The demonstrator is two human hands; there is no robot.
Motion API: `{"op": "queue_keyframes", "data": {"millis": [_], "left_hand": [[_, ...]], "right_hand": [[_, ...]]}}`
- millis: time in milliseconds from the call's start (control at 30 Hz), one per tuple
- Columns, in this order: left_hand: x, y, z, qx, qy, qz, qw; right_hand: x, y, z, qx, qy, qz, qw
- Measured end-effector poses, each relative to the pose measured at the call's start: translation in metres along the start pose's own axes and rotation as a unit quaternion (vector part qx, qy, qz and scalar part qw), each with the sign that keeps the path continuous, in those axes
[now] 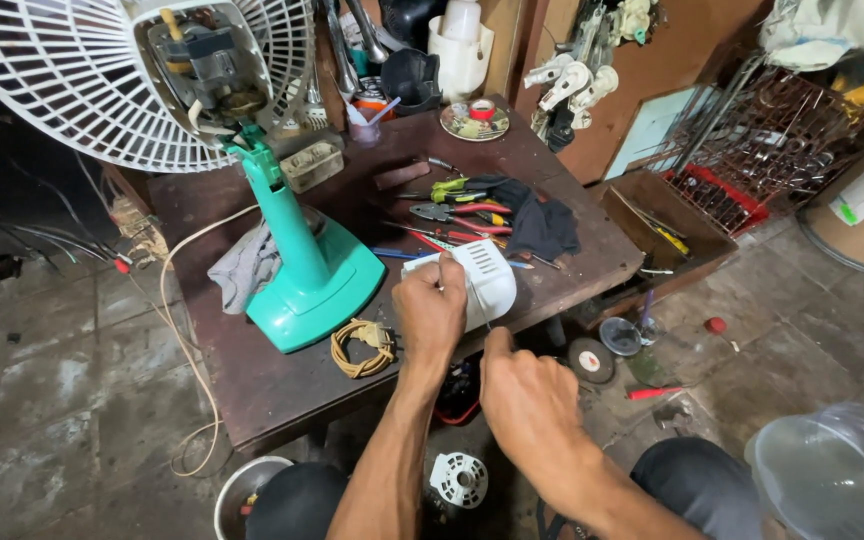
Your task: A person is repairing an electric fan by adjusting and fitting a plastic motor cover using hand tools.
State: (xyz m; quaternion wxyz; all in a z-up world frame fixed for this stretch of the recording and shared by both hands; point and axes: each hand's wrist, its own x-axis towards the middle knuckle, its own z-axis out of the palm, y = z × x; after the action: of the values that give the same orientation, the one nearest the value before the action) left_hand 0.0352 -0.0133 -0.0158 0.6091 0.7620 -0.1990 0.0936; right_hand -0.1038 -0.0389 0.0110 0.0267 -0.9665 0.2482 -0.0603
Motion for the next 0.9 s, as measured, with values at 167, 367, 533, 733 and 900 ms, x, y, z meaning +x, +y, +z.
{"op": "queue_keyframes", "data": {"millis": [167, 367, 533, 733, 900], "left_hand": [[-0.005, 0.004, -0.004, -0.019, -0.005, 0.008, 1.000], [-0.007, -0.002, 0.001, -0.063, 0.038, 0.057, 0.996], [-0.008, -0.009, 0.000, -0.065, 0.040, 0.066, 0.995], [-0.012, -0.005, 0.003, -0.077, 0.046, 0.092, 0.992], [-0.018, -0.009, 0.004, -0.085, 0.035, 0.111, 0.990]], "right_hand": [[0.003, 0.000, -0.045, 0.072, -0.091, 0.008, 0.993], [0.014, 0.010, -0.044, 0.070, -0.101, 0.024, 0.992], [0.025, 0.012, -0.049, 0.098, -0.110, -0.012, 0.989], [0.044, 0.018, -0.053, 0.132, -0.147, -0.025, 0.980], [0.060, 0.027, -0.044, 0.159, -0.165, -0.029, 0.973]]}}
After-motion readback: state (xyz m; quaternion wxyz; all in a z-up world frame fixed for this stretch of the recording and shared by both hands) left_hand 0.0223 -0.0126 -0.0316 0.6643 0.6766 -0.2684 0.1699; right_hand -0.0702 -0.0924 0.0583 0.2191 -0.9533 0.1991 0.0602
